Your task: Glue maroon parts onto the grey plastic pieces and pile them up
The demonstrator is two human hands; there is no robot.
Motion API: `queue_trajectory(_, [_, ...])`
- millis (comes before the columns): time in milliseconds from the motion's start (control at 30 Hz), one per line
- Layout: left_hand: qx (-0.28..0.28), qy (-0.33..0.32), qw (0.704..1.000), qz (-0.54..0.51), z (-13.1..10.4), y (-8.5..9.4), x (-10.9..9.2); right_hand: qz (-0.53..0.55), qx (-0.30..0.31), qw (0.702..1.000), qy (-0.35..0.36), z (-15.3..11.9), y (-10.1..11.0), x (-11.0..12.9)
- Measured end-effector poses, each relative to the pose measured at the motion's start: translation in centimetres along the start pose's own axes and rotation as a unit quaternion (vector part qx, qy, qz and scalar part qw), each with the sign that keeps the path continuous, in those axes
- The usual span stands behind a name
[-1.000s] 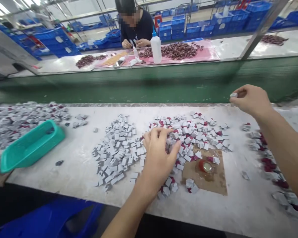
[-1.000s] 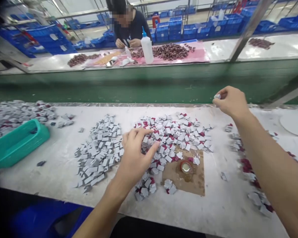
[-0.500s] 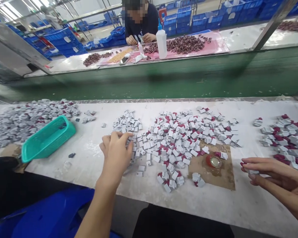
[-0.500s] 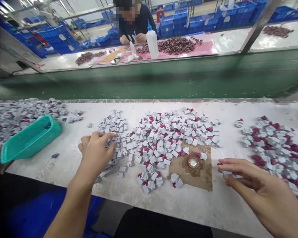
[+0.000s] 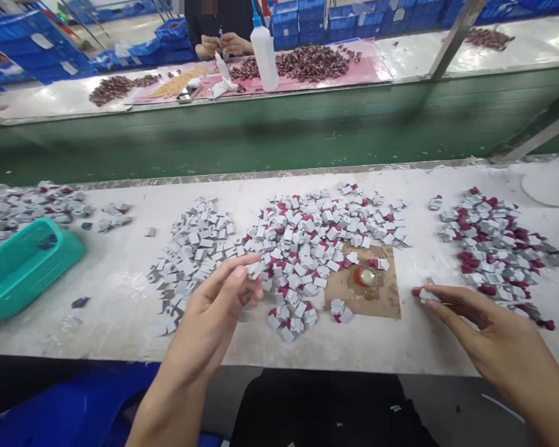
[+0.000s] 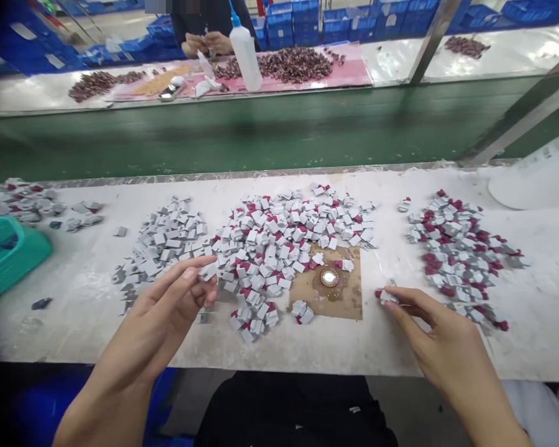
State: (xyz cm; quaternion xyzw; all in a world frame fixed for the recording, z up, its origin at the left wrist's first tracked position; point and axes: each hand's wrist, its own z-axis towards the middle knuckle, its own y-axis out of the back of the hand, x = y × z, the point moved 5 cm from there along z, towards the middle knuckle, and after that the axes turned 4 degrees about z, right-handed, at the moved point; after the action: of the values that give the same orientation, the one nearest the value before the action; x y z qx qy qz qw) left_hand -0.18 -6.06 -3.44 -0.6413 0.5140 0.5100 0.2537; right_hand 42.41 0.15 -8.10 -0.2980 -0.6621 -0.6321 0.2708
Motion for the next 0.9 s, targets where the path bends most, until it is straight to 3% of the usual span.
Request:
queue_trajectory(100, [-0.037, -0.024, 0.997, 0.06, -1.1, -0.6, 0.3, 0.078, -0.028, 0.997, -0.006, -0.3, -0.3, 1.0])
queue_trajectory(233, [-0.085, -0.099, 0.981, 0.146, -2.0, -1.3, 0.6, 0.226, -0.059, 0.972, 0.008, -0.4, -1.2, 4.3])
queue_trajectory(433, [-0.046, -0.112, 0.989, 0.089, -2.4, -4.2, 1.1, 0.38, 0.019, 0.923, -0.058, 0.2, -4.5, 6.7])
queue_trajectory(567, [-0.05, -0.102, 0.993, 0.031, -2.3, -5.7, 0.5, 0.384, 0.05, 0.92, -0.053, 0.3, -5.6, 6.9])
queue_trajectory(667, [-0.05, -0.112, 0.992, 0.004, -1.9, -6.4, 0.0, 0.364, 0.032, 0.93, -0.032, 0.2, -5.7, 7.2])
queue_trajectory(900, [-0.04, -0.113, 0.991, 0.052, -1.4, -7.3, -0.1, 0.282, -0.016, 0.959, 0.023, -0.5, -5.7, 7.5])
